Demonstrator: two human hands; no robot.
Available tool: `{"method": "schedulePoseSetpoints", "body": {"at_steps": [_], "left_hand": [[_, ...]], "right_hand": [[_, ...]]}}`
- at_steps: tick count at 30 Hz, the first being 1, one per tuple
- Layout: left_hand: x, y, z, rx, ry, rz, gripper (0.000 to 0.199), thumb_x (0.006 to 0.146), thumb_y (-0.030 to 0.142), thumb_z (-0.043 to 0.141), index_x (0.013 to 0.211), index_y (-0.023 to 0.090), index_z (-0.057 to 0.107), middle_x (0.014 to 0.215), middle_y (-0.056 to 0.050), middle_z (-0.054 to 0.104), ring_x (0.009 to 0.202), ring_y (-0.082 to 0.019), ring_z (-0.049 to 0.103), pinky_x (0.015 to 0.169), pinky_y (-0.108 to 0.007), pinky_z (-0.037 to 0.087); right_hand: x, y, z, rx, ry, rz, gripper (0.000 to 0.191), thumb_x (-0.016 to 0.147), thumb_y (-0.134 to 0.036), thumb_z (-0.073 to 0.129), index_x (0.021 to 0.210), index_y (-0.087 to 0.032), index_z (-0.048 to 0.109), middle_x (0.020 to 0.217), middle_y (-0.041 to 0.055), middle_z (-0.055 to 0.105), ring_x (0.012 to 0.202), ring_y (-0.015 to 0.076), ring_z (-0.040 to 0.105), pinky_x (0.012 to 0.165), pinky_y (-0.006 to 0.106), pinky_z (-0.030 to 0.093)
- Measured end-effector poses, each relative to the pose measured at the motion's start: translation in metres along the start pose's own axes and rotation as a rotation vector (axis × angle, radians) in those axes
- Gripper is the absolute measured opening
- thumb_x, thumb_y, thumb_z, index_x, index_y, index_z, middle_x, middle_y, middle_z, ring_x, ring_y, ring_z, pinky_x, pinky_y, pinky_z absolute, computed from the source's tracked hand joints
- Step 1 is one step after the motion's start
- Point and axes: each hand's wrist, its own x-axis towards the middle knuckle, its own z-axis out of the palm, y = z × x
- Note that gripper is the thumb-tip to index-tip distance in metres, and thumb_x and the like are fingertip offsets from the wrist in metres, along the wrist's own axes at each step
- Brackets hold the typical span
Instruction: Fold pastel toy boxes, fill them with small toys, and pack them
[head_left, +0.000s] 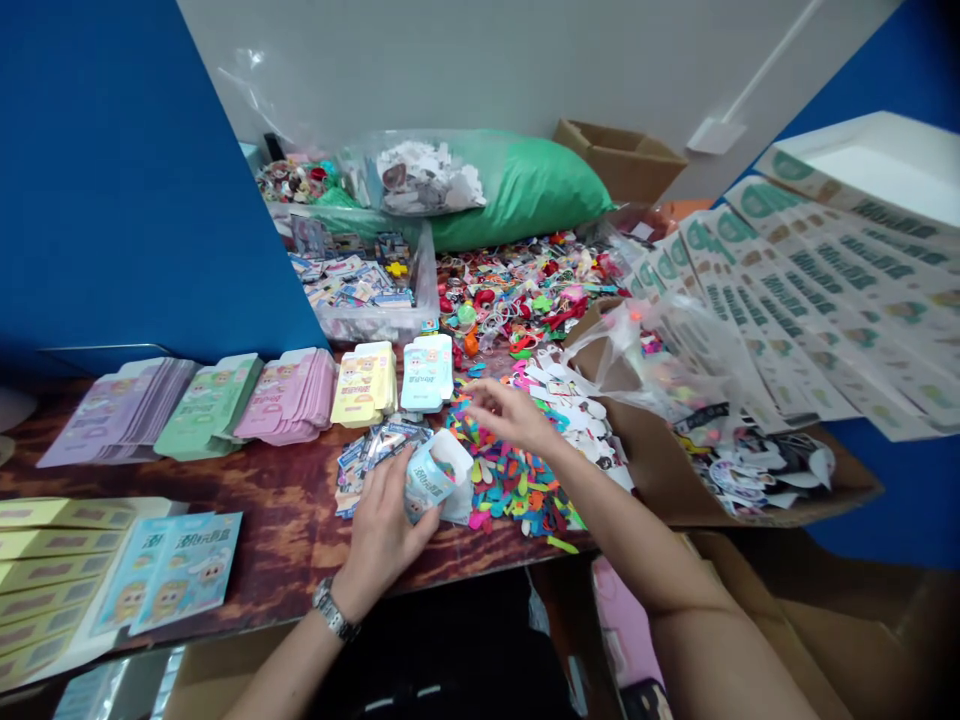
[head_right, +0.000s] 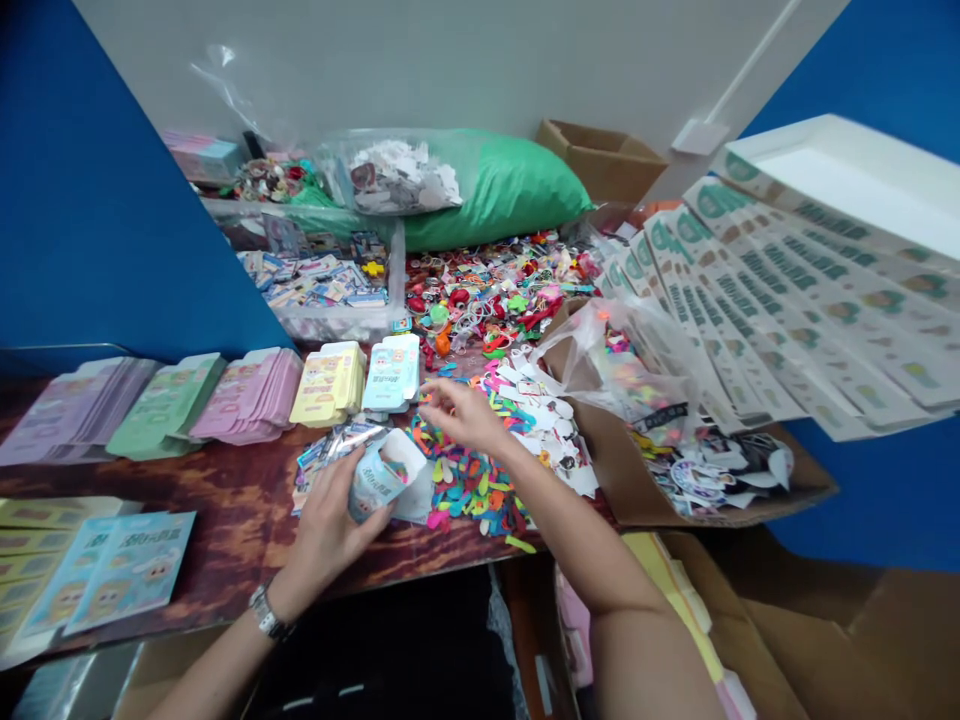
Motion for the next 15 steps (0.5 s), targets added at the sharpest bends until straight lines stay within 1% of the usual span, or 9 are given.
{"method": "schedulePoseSetpoints", "body": {"at_steps": [2, 3, 5, 7, 9, 12, 13, 15], "left_hand": [[-0.001, -0.003, -0.001, 0.002, 0.013, -0.007, 0.071, 0.082, 0.035, 0.063, 0.143, 0.018, 0.033, 0.127, -0.016, 0.055, 0.116, -0.031, 0.054, 0.098, -0.047, 0.046], [-0.001, -0.004, -0.002, 0.001, 0.015, -0.011, 0.071, 0.082, 0.036, 0.064, 0.143, 0.018, 0.033, 0.127, -0.016, 0.055, 0.116, -0.031, 0.054, 0.098, -0.047, 0.046], [-0.002, -0.004, -0.002, -0.004, 0.014, -0.017, 0.071, 0.082, 0.036, 0.064, 0.143, 0.019, 0.033, 0.126, -0.016, 0.056, 0.115, -0.031, 0.055, 0.097, -0.046, 0.048], [-0.002, -0.004, -0.003, -0.013, 0.005, -0.022, 0.071, 0.082, 0.035, 0.064, 0.144, 0.020, 0.033, 0.125, -0.016, 0.056, 0.114, -0.031, 0.056, 0.095, -0.046, 0.048], [-0.002, -0.004, -0.003, -0.019, -0.010, -0.029, 0.071, 0.082, 0.035, 0.064, 0.144, 0.020, 0.033, 0.125, -0.016, 0.056, 0.114, -0.031, 0.056, 0.095, -0.046, 0.049], [-0.001, -0.005, -0.002, -0.017, -0.020, -0.036, 0.070, 0.083, 0.035, 0.064, 0.143, 0.019, 0.033, 0.127, -0.016, 0.056, 0.116, -0.031, 0.055, 0.097, -0.047, 0.048], [0.000, -0.006, -0.001, -0.014, -0.020, -0.037, 0.070, 0.083, 0.035, 0.064, 0.143, 0.019, 0.033, 0.128, -0.017, 0.055, 0.117, -0.031, 0.055, 0.097, -0.047, 0.048], [0.001, -0.007, 0.000, -0.008, -0.021, -0.044, 0.071, 0.083, 0.035, 0.064, 0.144, 0.019, 0.032, 0.129, -0.017, 0.055, 0.119, -0.032, 0.054, 0.098, -0.048, 0.047]], "right_hand": [[0.022, 0.030, -0.007, -0.117, 0.084, 0.213, 0.027, 0.091, -0.034, 0.055, 0.113, -0.019, 0.061, 0.087, 0.0007, 0.069, 0.076, 0.0129, 0.064, 0.071, 0.023, 0.048], [0.034, 0.045, -0.009, -0.164, 0.125, 0.283, 0.025, 0.091, -0.031, 0.056, 0.111, -0.018, 0.062, 0.089, 0.0022, 0.070, 0.078, 0.0139, 0.064, 0.073, 0.023, 0.048], [0.056, 0.073, -0.012, -0.231, 0.183, 0.377, 0.023, 0.090, -0.025, 0.055, 0.110, -0.016, 0.063, 0.094, 0.0056, 0.071, 0.085, 0.0166, 0.065, 0.079, 0.026, 0.048], [0.077, 0.094, -0.013, -0.274, 0.210, 0.430, 0.024, 0.088, -0.022, 0.056, 0.109, -0.016, 0.064, 0.097, 0.0077, 0.071, 0.091, 0.0190, 0.065, 0.084, 0.029, 0.047], [0.094, 0.108, -0.011, -0.309, 0.216, 0.458, 0.031, 0.084, -0.025, 0.062, 0.114, -0.017, 0.063, 0.102, 0.0085, 0.070, 0.095, 0.0212, 0.064, 0.086, 0.031, 0.046], [0.114, 0.119, -0.008, -0.345, 0.219, 0.469, 0.055, 0.078, -0.029, 0.070, 0.129, -0.018, 0.054, 0.113, 0.0116, 0.065, 0.103, 0.0252, 0.061, 0.088, 0.033, 0.045], [0.118, 0.121, -0.007, -0.351, 0.220, 0.469, 0.060, 0.076, -0.029, 0.071, 0.132, -0.018, 0.051, 0.115, 0.0126, 0.064, 0.104, 0.0260, 0.060, 0.088, 0.034, 0.044], [0.123, 0.124, -0.007, -0.352, 0.218, 0.460, 0.062, 0.076, -0.029, 0.071, 0.133, -0.019, 0.050, 0.116, 0.0124, 0.063, 0.104, 0.0259, 0.059, 0.088, 0.033, 0.044]]}}
